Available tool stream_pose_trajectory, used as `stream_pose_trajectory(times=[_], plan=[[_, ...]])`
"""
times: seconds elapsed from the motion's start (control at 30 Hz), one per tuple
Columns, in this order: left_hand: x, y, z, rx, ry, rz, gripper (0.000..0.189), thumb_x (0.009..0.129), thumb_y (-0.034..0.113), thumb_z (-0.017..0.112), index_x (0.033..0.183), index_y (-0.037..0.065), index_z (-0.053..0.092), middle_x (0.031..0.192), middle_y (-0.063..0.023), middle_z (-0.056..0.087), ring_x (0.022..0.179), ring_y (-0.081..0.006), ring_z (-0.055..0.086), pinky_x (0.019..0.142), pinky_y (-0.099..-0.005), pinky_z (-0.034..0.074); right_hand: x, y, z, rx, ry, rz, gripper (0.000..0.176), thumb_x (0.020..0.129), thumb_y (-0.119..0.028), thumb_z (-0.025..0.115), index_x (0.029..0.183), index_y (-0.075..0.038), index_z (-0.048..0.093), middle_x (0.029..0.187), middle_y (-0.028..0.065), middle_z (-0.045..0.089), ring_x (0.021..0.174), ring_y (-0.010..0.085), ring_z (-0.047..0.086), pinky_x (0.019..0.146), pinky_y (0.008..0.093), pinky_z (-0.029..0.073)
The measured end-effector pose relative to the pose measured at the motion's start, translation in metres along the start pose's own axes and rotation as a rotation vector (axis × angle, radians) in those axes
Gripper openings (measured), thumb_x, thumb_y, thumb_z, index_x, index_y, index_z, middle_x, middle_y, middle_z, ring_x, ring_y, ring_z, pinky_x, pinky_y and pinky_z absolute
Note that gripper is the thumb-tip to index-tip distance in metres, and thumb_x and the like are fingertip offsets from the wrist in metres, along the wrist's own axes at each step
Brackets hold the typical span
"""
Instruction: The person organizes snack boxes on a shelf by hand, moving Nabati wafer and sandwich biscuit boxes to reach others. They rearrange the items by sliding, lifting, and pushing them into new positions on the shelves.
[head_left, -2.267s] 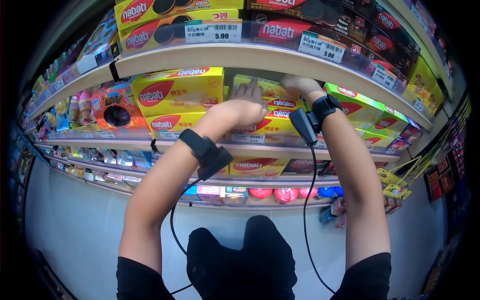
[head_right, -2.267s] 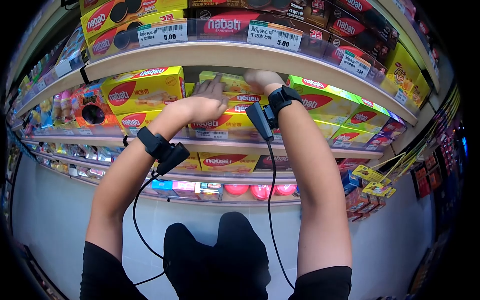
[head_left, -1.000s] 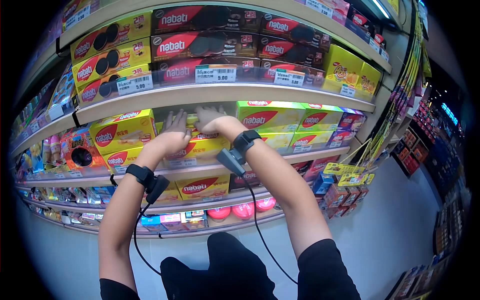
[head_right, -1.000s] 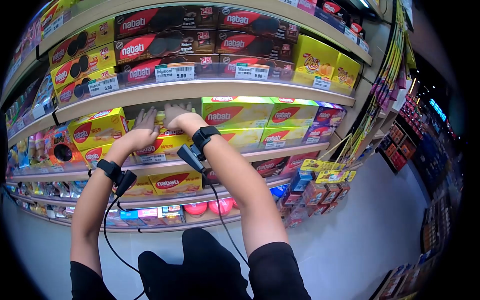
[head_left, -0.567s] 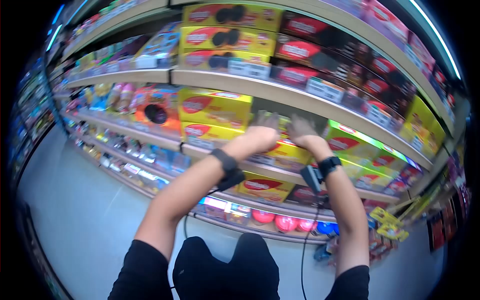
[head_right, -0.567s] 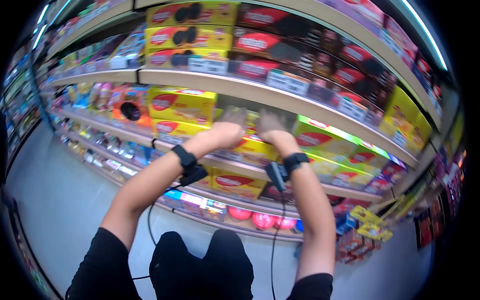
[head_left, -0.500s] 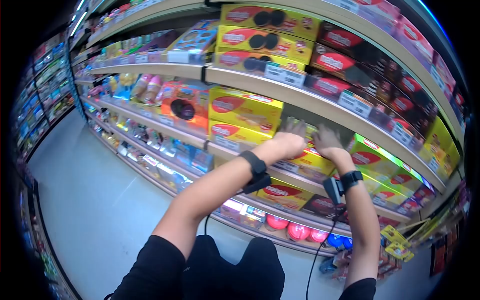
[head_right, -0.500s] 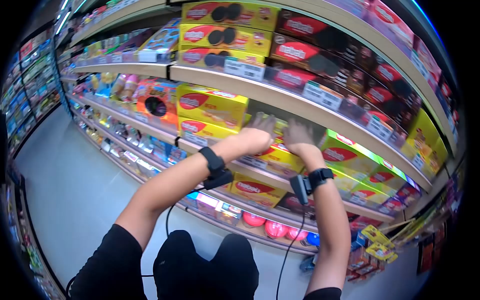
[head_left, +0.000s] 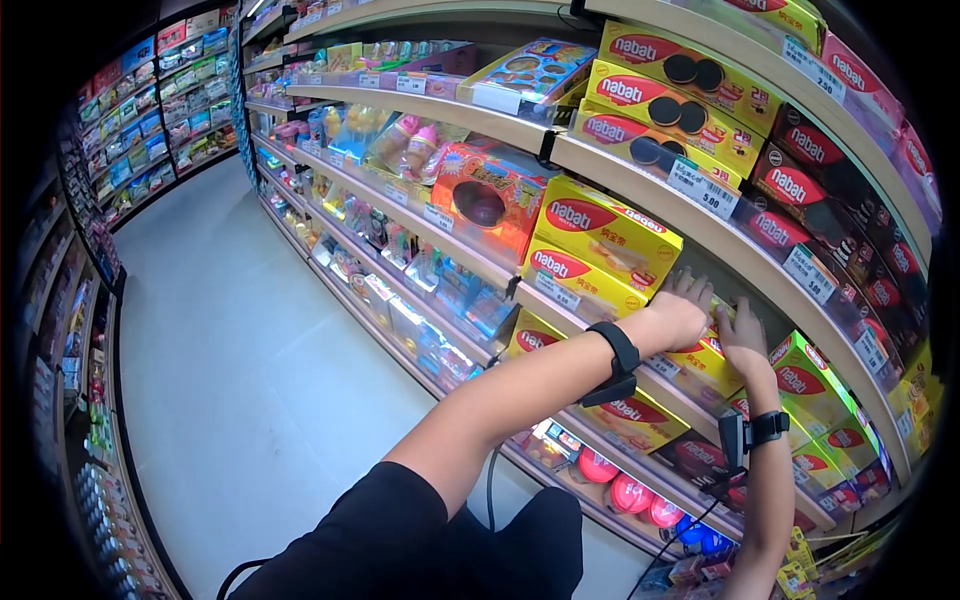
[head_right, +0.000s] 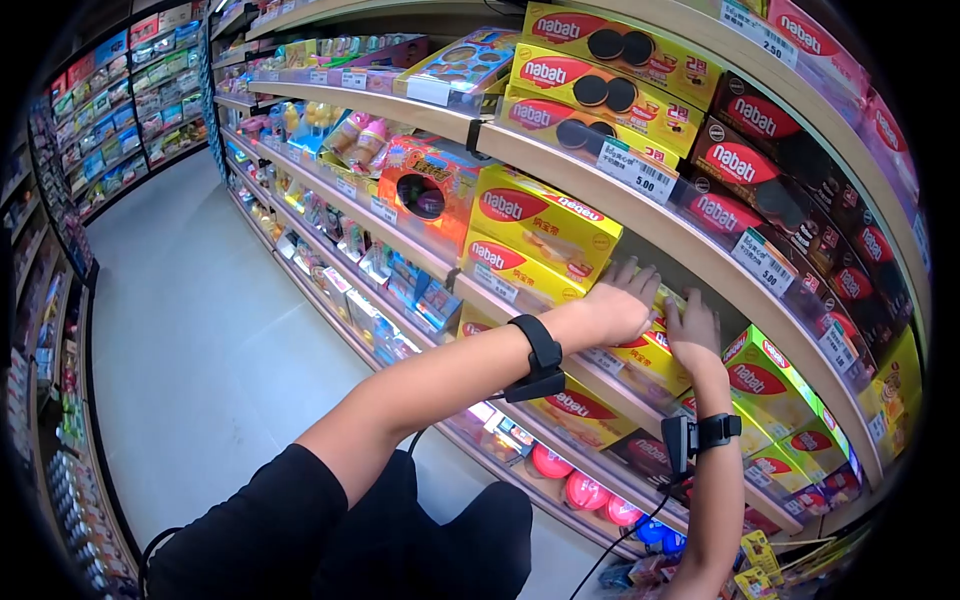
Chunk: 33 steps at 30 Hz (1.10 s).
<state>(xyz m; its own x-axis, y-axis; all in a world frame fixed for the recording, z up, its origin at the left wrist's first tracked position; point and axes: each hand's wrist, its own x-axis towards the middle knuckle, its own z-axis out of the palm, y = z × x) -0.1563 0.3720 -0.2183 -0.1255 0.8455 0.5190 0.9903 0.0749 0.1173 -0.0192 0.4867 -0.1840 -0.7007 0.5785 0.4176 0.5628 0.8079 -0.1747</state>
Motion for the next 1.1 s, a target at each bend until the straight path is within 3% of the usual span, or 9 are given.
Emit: stream_pose_trajectory(times=[0.17,0.3,0.33,0.4,0.47,0.6,0.7,0.9,1.1], plan=[[-0.003,0.012,-0.019,-0.033,0.17,0.012,0.064,0.091,0.035,0.062,0.137,-0.006,0.046,0.139,-0.0236,0.05,0.13,-0.0419,0.048,0.109,-0.0534,0.037,-0.001,-0.012,-0.014,0.091,-0.037,0.045,0.042,0.098,-0.031,0.054,0.121,0.004,0.056,0.119,0.0338,0.06,0.114,0.0481,0.057,0.094,0.0497,0.045],[-0.002,0.029,-0.05,-0.194,0.042,-0.015,0.052,0.09,0.03,0.061,0.126,-0.006,0.053,0.12,-0.0248,0.06,0.119,-0.0399,0.055,0.102,-0.0482,0.043,-0.004,0.014,0.002,-0.048,0.136,-0.266,0.043,0.092,-0.02,0.056,0.126,0.006,0.051,0.117,0.0331,0.059,0.109,0.0501,0.056,0.093,0.0521,0.046],[-0.002,0.03,-0.056,-0.215,-0.08,0.018,0.048,0.09,0.029,0.061,0.122,-0.005,0.055,0.114,-0.0241,0.062,0.115,-0.0395,0.056,0.1,-0.0475,0.044,-0.013,0.012,-0.006,-0.063,0.068,-0.253,0.044,0.091,-0.019,0.057,0.126,0.006,0.05,0.117,0.0331,0.059,0.108,0.0497,0.056,0.092,0.0532,0.046],[-0.015,0.039,-0.062,-0.236,0.183,0.117,0.043,0.09,0.03,0.061,0.116,-0.003,0.056,0.108,-0.0228,0.063,0.11,-0.0389,0.057,0.098,-0.0465,0.044,-0.034,-0.012,-0.039,-0.049,-0.139,-0.109,0.046,0.088,-0.016,0.059,0.127,0.006,0.049,0.118,0.0331,0.058,0.107,0.0485,0.057,0.091,0.055,0.046],[-0.021,0.051,-0.104,-0.324,0.007,0.132,0.043,0.091,0.031,0.06,0.117,-0.003,0.056,0.109,-0.023,0.061,0.108,-0.0384,0.056,0.099,-0.0466,0.043,-0.045,-0.031,-0.069,-0.071,-0.323,-0.06,0.048,0.09,-0.021,0.059,0.129,0.005,0.05,0.125,0.0319,0.055,0.112,0.0495,0.055,0.098,0.055,0.042],[-0.037,0.056,-0.129,-0.367,0.029,0.231,0.044,0.096,0.029,0.057,0.126,-0.003,0.052,0.125,-0.0237,0.057,0.126,-0.0395,0.05,0.11,-0.0464,0.038,-0.072,-0.05,-0.127,0.049,-0.158,-0.535,0.035,0.086,-0.016,0.064,0.114,0.003,0.055,0.123,0.027,0.056,0.101,0.0435,0.06,0.087,0.0509,0.05],[-0.055,0.068,-0.172,-0.497,-0.047,0.177,0.046,0.094,0.025,0.059,0.129,-0.004,0.05,0.129,-0.023,0.056,0.126,-0.0384,0.05,0.111,-0.0464,0.036,-0.097,-0.067,-0.172,0.102,-0.386,-0.5,0.03,0.085,-0.014,0.065,0.111,-0.001,0.057,0.128,0.022,0.055,0.101,0.0417,0.062,0.086,0.0493,0.052],[-0.069,0.108,-0.295,-0.723,-0.008,-0.095,0.031,0.098,0.02,0.056,0.121,0.0,0.056,0.122,-0.0197,0.061,0.121,-0.0371,0.055,0.104,-0.0444,0.044,-0.132,-0.126,-0.285,0.295,-0.419,-0.295,0.021,0.09,-0.017,0.061,0.106,-0.003,0.061,0.127,0.02,0.057,0.098,0.0412,0.063,0.081,0.0483,0.054],[-0.08,0.127,-0.37,-1.073,0.191,-0.453,0.021,0.101,0.015,0.054,0.116,0.001,0.058,0.114,-0.0143,0.068,0.108,-0.026,0.065,0.095,-0.0358,0.049,-0.149,-0.167,-0.371,0.508,-0.085,-0.133,0.018,0.091,-0.012,0.062,0.105,-0.002,0.062,0.123,0.0191,0.06,0.102,0.0418,0.063,0.085,0.0448,0.053]])
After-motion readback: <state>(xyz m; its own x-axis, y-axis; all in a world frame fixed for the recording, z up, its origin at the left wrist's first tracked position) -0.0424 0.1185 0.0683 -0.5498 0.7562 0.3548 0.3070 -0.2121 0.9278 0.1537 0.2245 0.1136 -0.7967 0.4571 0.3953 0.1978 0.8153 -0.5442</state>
